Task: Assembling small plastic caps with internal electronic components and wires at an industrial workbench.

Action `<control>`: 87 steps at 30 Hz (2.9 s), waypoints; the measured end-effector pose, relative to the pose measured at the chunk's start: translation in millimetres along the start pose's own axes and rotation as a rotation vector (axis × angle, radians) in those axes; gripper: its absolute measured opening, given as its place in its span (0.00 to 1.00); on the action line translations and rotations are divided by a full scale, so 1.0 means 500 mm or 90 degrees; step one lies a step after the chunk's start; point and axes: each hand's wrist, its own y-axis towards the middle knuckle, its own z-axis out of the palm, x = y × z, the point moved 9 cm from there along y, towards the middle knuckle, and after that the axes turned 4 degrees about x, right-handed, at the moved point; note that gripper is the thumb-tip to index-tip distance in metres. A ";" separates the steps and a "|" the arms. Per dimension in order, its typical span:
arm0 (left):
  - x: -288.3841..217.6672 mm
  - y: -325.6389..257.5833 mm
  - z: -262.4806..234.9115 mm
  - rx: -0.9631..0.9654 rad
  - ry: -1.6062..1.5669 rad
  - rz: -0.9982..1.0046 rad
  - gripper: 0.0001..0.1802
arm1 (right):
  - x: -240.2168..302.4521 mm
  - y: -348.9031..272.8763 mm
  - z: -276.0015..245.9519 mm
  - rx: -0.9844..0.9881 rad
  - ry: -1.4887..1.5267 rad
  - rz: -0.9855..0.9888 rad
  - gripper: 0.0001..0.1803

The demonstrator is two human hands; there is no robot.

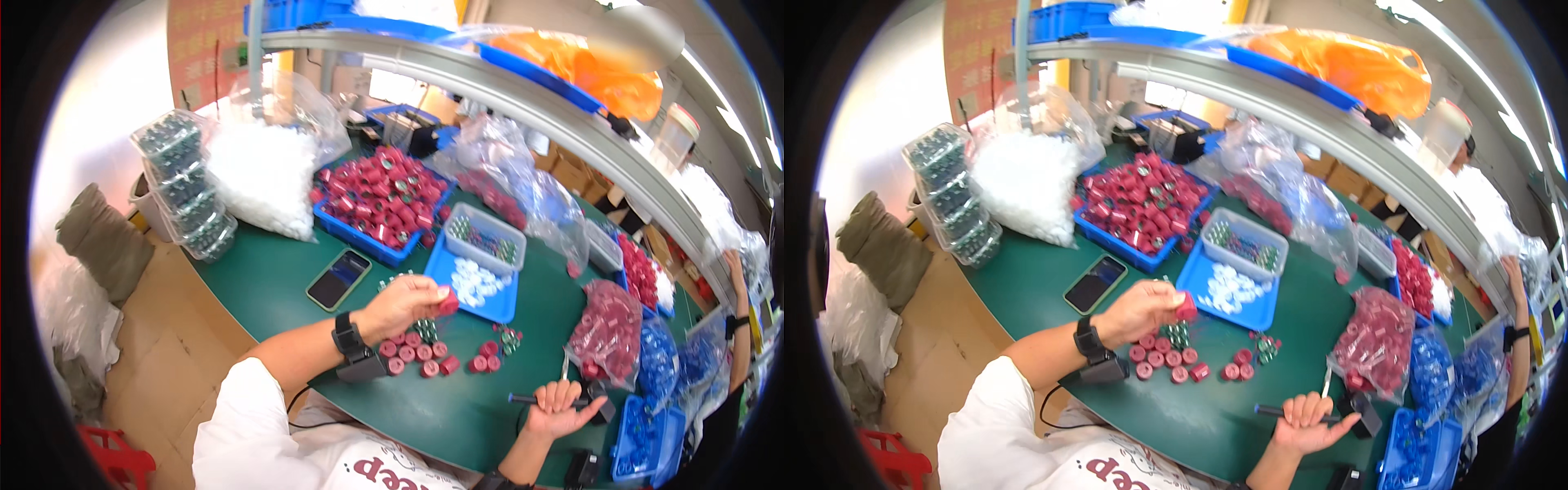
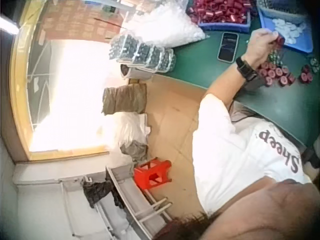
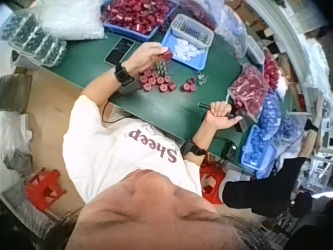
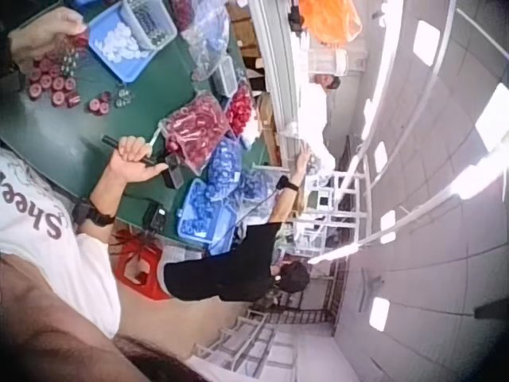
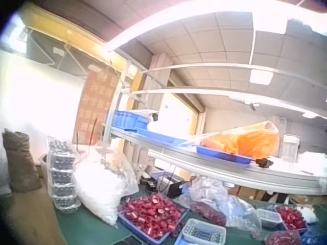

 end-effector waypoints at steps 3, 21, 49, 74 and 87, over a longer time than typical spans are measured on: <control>-0.215 0.043 -0.118 -0.206 0.534 0.261 0.11 | 0.000 -0.002 -0.033 -0.083 -0.011 -0.008 0.36; -0.348 0.134 -0.247 -0.369 1.163 0.405 0.11 | -0.029 0.010 -0.093 -0.113 -0.048 0.007 0.37; -0.105 -0.021 -0.225 -0.159 1.121 0.060 0.18 | -0.044 0.005 -0.082 -0.059 -0.017 0.059 0.35; -0.073 0.003 0.096 0.134 0.768 0.065 0.18 | -0.166 0.185 -0.107 0.134 -1.273 0.128 0.10; 0.029 0.006 0.127 0.143 0.694 0.095 0.18 | -0.168 0.168 -0.042 0.243 -1.295 0.017 0.05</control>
